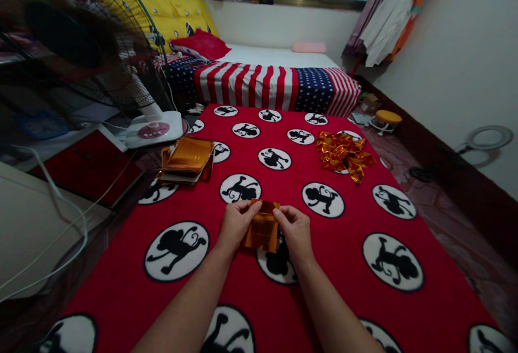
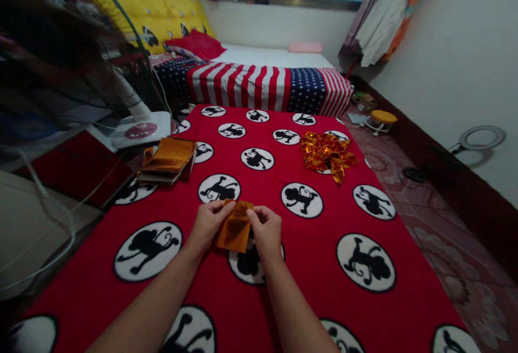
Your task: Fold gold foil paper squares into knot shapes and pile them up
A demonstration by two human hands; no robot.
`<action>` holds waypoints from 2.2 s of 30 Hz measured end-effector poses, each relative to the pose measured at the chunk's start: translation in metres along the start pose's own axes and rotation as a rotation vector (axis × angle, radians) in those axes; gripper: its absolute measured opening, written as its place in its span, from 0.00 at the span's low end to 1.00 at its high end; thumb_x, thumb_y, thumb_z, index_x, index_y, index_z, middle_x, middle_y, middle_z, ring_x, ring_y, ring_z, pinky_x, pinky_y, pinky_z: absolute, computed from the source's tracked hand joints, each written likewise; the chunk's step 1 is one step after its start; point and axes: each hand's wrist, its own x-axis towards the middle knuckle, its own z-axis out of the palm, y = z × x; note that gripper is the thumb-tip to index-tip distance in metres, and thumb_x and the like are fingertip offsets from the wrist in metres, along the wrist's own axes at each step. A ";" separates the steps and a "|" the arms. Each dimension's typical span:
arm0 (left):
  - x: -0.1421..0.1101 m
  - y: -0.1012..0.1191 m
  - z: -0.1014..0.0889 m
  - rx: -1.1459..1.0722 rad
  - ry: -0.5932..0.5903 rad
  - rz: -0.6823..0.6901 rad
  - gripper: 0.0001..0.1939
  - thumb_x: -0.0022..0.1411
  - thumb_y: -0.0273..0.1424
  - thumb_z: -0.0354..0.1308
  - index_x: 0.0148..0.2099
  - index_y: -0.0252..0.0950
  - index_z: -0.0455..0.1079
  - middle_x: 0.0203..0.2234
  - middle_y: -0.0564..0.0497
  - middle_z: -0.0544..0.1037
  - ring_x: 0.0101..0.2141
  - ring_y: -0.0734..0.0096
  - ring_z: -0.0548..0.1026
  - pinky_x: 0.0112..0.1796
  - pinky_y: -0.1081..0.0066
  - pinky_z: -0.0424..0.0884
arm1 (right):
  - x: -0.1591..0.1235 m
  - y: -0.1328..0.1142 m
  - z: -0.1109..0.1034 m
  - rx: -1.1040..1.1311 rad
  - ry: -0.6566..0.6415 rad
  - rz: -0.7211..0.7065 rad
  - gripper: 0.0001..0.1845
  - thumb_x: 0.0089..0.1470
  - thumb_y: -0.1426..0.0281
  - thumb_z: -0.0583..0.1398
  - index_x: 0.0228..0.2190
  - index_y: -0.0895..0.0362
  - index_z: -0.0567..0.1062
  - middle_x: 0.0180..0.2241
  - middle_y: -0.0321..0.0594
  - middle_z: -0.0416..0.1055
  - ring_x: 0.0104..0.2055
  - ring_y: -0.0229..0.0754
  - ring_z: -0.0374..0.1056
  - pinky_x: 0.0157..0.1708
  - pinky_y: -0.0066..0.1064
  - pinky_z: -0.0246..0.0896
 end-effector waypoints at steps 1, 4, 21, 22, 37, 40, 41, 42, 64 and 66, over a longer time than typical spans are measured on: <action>0.000 0.000 0.000 -0.005 0.003 -0.006 0.18 0.52 0.42 0.65 0.35 0.31 0.78 0.28 0.49 0.81 0.26 0.69 0.75 0.28 0.74 0.69 | 0.000 0.000 0.000 -0.003 -0.004 0.003 0.11 0.46 0.63 0.65 0.25 0.59 0.76 0.24 0.36 0.73 0.26 0.37 0.66 0.28 0.27 0.59; -0.001 0.000 0.001 0.007 0.026 0.002 0.17 0.51 0.42 0.66 0.35 0.32 0.79 0.28 0.49 0.81 0.26 0.70 0.75 0.27 0.75 0.68 | 0.001 -0.001 0.000 -0.030 0.000 0.001 0.12 0.47 0.61 0.65 0.24 0.58 0.75 0.22 0.34 0.71 0.24 0.36 0.64 0.25 0.26 0.57; -0.001 0.001 0.000 0.087 0.023 0.026 0.17 0.52 0.42 0.64 0.35 0.31 0.79 0.28 0.47 0.81 0.27 0.67 0.76 0.29 0.73 0.69 | 0.000 0.002 0.001 -0.007 -0.001 -0.002 0.12 0.46 0.61 0.65 0.24 0.58 0.76 0.23 0.35 0.73 0.25 0.38 0.66 0.26 0.27 0.60; -0.001 0.002 0.000 0.091 0.020 0.028 0.18 0.52 0.42 0.64 0.35 0.31 0.79 0.27 0.48 0.81 0.27 0.67 0.75 0.29 0.73 0.69 | 0.000 0.002 0.001 -0.005 -0.002 -0.001 0.12 0.46 0.61 0.65 0.25 0.58 0.76 0.23 0.35 0.73 0.25 0.38 0.66 0.26 0.27 0.60; -0.002 0.001 0.001 -0.062 0.134 0.028 0.16 0.50 0.39 0.66 0.36 0.31 0.77 0.27 0.49 0.80 0.26 0.70 0.75 0.29 0.74 0.70 | -0.001 0.001 0.002 -0.130 -0.090 -0.038 0.13 0.49 0.61 0.64 0.25 0.58 0.74 0.23 0.36 0.71 0.26 0.38 0.66 0.27 0.27 0.59; -0.002 0.003 0.000 -0.031 0.129 0.055 0.14 0.50 0.38 0.66 0.34 0.31 0.77 0.26 0.50 0.79 0.26 0.71 0.74 0.29 0.74 0.69 | -0.002 0.005 0.002 -0.133 -0.028 -0.046 0.13 0.49 0.60 0.63 0.26 0.58 0.73 0.24 0.36 0.71 0.27 0.38 0.66 0.28 0.27 0.60; -0.002 0.003 0.000 -0.013 0.117 0.061 0.14 0.49 0.37 0.66 0.34 0.31 0.76 0.26 0.50 0.79 0.26 0.71 0.74 0.29 0.74 0.69 | -0.002 0.006 0.002 -0.123 -0.002 -0.049 0.13 0.50 0.60 0.63 0.26 0.58 0.73 0.24 0.36 0.72 0.27 0.38 0.66 0.28 0.27 0.60; -0.002 0.003 -0.001 0.006 0.103 0.065 0.13 0.49 0.36 0.67 0.33 0.31 0.76 0.25 0.51 0.79 0.26 0.72 0.74 0.29 0.75 0.68 | -0.001 0.007 0.002 -0.110 0.024 -0.053 0.13 0.50 0.60 0.63 0.27 0.57 0.73 0.25 0.36 0.72 0.27 0.38 0.66 0.28 0.27 0.61; -0.003 0.005 -0.004 -0.158 0.145 -0.004 0.15 0.44 0.38 0.70 0.32 0.32 0.78 0.25 0.50 0.80 0.26 0.69 0.75 0.30 0.71 0.70 | 0.005 -0.004 -0.017 -0.020 -0.076 0.036 0.16 0.43 0.58 0.68 0.29 0.57 0.75 0.26 0.37 0.74 0.28 0.41 0.70 0.28 0.30 0.65; -0.003 0.005 -0.003 -0.181 0.163 0.003 0.15 0.44 0.38 0.70 0.33 0.33 0.78 0.25 0.50 0.79 0.26 0.69 0.75 0.30 0.71 0.70 | 0.005 -0.002 -0.018 0.012 -0.067 0.028 0.16 0.45 0.58 0.67 0.28 0.57 0.74 0.26 0.36 0.73 0.28 0.41 0.69 0.28 0.30 0.65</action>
